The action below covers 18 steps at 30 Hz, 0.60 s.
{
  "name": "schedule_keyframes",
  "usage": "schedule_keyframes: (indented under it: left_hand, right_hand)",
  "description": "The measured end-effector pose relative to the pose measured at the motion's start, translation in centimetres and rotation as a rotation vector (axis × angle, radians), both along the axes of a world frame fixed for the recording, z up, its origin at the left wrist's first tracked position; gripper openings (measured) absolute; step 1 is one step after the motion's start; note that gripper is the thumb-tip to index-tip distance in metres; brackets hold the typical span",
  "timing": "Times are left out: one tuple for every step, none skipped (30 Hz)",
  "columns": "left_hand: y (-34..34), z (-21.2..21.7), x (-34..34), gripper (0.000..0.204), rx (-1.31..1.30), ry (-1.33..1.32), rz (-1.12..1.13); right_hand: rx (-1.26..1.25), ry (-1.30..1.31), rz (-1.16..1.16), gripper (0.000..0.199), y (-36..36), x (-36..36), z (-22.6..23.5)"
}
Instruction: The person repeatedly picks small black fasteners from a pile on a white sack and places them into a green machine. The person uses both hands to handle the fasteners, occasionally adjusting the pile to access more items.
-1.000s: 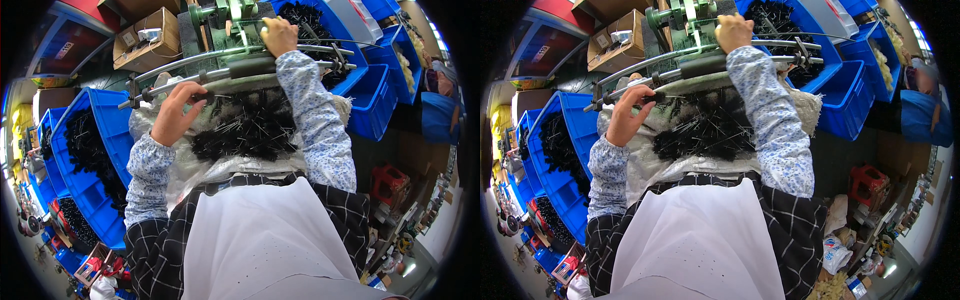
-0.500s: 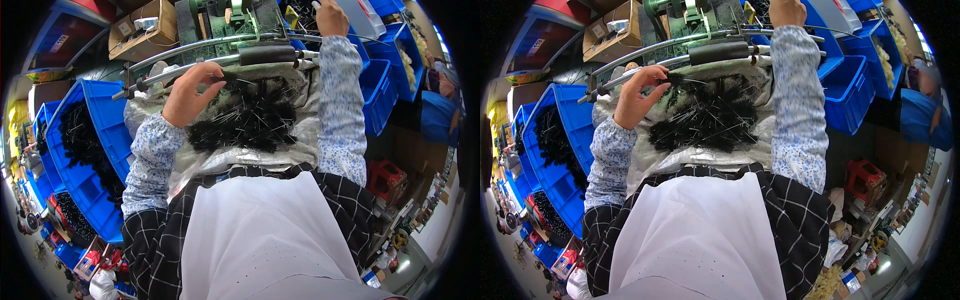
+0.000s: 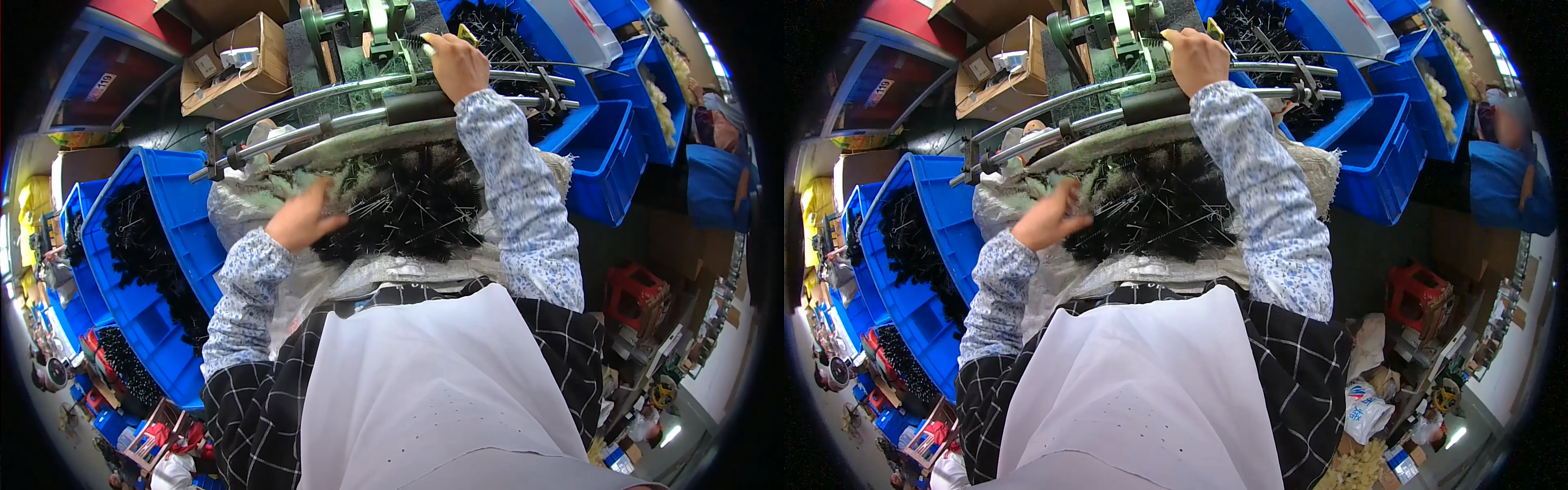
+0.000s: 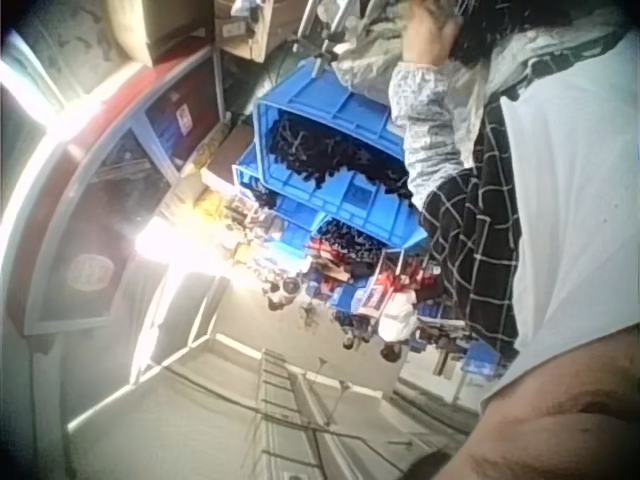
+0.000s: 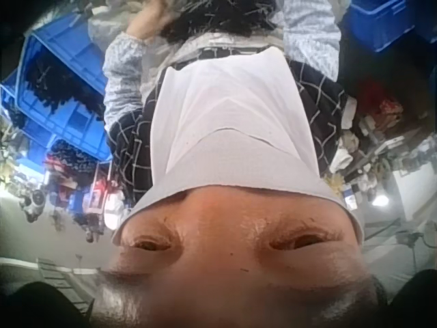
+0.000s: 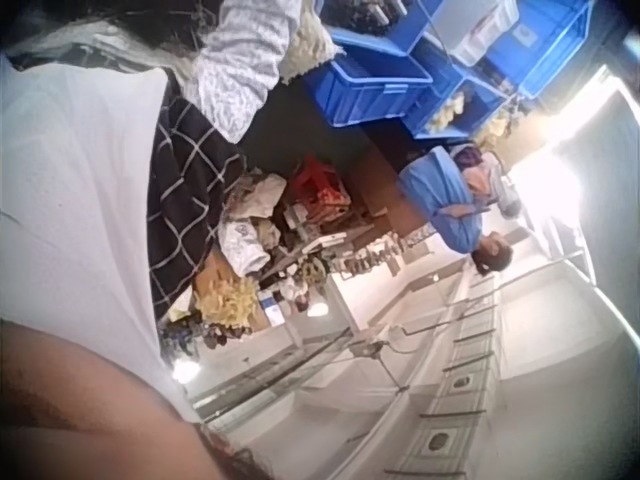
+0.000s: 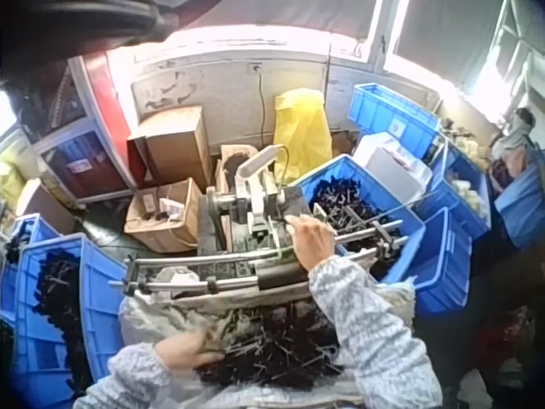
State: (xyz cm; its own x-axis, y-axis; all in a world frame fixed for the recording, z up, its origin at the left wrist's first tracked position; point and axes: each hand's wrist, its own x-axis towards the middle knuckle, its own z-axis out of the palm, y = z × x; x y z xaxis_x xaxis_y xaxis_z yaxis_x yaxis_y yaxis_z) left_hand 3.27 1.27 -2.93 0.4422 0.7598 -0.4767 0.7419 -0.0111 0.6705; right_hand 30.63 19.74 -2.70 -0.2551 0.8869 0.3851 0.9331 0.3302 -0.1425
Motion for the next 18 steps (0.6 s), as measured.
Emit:
schedule_keyframes:
  left_hand:
    - [-0.7, -0.4, -0.4, 0.058, -0.041, 0.017, -0.063]
    - [-1.6, -0.9, -0.7, 0.057, -0.088, 0.032, -0.122]
    - [-2.0, -1.2, -0.9, 0.056, -0.134, 0.046, -0.183]
    - [-2.1, -1.3, -1.0, 0.054, -0.130, 0.044, -0.175]
    - [-2.2, -1.4, -1.0, 0.053, -0.126, 0.042, -0.168]
    - [-2.2, -1.4, -1.0, 0.051, -0.122, 0.039, -0.163]
    - [-2.2, -1.4, -0.9, 0.050, -0.100, 0.019, -0.150]
    - [-2.2, -1.4, -0.8, 0.048, -0.078, -0.001, -0.137]
    - [-2.2, -1.3, -0.7, 0.047, -0.056, -0.022, -0.126]
    - [-2.1, -1.2, -0.5, 0.046, -0.032, -0.030, -0.131]
    - [-2.0, -1.1, -0.2, 0.046, -0.009, -0.038, -0.137]
    - [-1.9, -1.1, -0.1, 0.045, 0.015, -0.046, -0.143]
    - [-1.8, -1.3, -0.1, 0.044, 0.037, -0.034, -0.160]
    - [-1.7, -1.6, -0.2, 0.044, 0.059, -0.022, -0.178]
    - [-1.6, -1.7, -0.2, 0.043, 0.082, -0.010, -0.196]
    - [-1.3, -1.7, -0.2, 0.043, 0.079, -0.023, -0.175]
    - [-1.1, -1.5, -0.1, 0.042, 0.077, -0.036, -0.155]
    - [-0.9, -1.2, 0.0, 0.041, 0.075, -0.049, -0.135]
  right_hand:
    - [-0.001, -0.029, -0.009, 0.022, 0.8, 0.0, -0.2]
    - [-0.008, -0.061, -0.015, 0.022, 1.2, -0.1, -0.4]
    - [-0.008, -0.063, -0.020, 0.022, 1.6, -0.2, -0.5]
    - [-0.010, -0.067, -0.022, 0.022, 1.9, -0.3, -0.6]
    - [-0.012, -0.071, -0.026, 0.022, 2.1, -0.4, -0.7]
    - [-0.021, -0.052, -0.013, 0.022, 2.2, -0.4, -0.8]
    - [-0.029, -0.033, 0.003, 0.022, 2.3, -0.4, -1.0]
    - [-0.037, -0.014, 0.017, 0.022, 2.3, -0.3, -1.1]
    - [-0.028, -0.003, 0.030, 0.022, 2.4, -0.2, -1.2]
    - [-0.019, 0.008, 0.044, 0.022, 2.5, -0.1, -1.3]
    - [-0.010, 0.019, 0.057, 0.023, 2.7, -0.1, -1.3]
    - [-0.018, 0.013, 0.064, 0.022, 3.0, -0.1, -1.4]
    - [-0.027, 0.007, 0.067, 0.021, 3.4, 0.0, -1.5]
    - [-0.035, 0.002, 0.070, 0.021, 3.9, 0.2, -1.7]
    - [-0.020, -0.035, 0.078, 0.021, 4.3, 0.2, -2.3]
    - [-0.006, -0.066, 0.088, 0.023, 4.4, 0.3, -2.3]
    - [0.008, -0.097, 0.097, 0.024, 4.4, 0.5, -2.3]
    - [0.023, -0.129, 0.105, 0.025, 4.4, 0.7, -2.2]
